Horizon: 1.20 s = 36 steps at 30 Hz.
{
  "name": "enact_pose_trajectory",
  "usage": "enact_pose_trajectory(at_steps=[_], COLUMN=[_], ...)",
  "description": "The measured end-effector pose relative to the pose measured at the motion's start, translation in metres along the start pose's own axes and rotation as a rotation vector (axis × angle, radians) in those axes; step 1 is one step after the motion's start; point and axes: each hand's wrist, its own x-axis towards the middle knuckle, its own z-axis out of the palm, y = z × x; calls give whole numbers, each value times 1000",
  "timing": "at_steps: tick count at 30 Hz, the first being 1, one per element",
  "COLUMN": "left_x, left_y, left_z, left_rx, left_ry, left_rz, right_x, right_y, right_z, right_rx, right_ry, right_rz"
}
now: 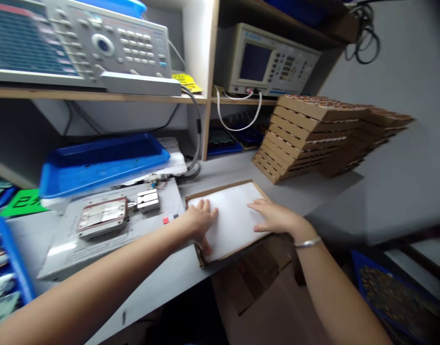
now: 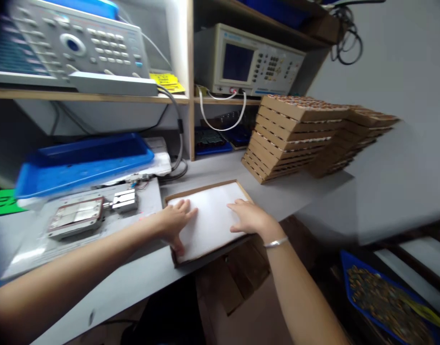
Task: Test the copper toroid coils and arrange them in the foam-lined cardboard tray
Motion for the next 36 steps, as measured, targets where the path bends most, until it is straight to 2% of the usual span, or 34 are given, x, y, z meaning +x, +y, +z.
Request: enact_pose_trajectory(at_steps=[4, 6, 8, 12, 16, 18, 20, 23, 26, 31, 36], left_x=[-43, -78, -121, -219, -311, -347, -370, -379, -364, -338, -331], left_y=[-8, -17, -31, -64, -91, -99, -104, -105, -106, -112, -118], left_z=[0, 5, 20, 77, 141, 166, 183, 197, 196, 188, 195], left_rx=[-52, -85, -127, -299, -379, -366, -322, -243, -244, -337, -397], left_ry=[261, 362, 426, 590, 836, 976, 1048, 999, 889, 774, 864], left_rz=[71, 58, 30, -107, -426, -562, -639, -654, -661, -718, -708], right_x=[8, 14, 18, 18, 27, 38, 50, 66, 73, 78, 84], right_y=[-36, -68, -108, -204, -299, -341, -376, -413, -434, -449, -447], right_z=[-7, -12, -15, -7, 21, 37, 52, 70, 82, 95, 92], right_rx=[-58, -85, -82, -30, -44, -99, -172, -279, -350, -404, -387], right_ry=[235, 328, 382, 332, 145, 73, 52, 52, 70, 134, 108], right_rz=[-163, -241, -354, -648, -895, -975, -1015, -1038, -1028, -995, -1089])
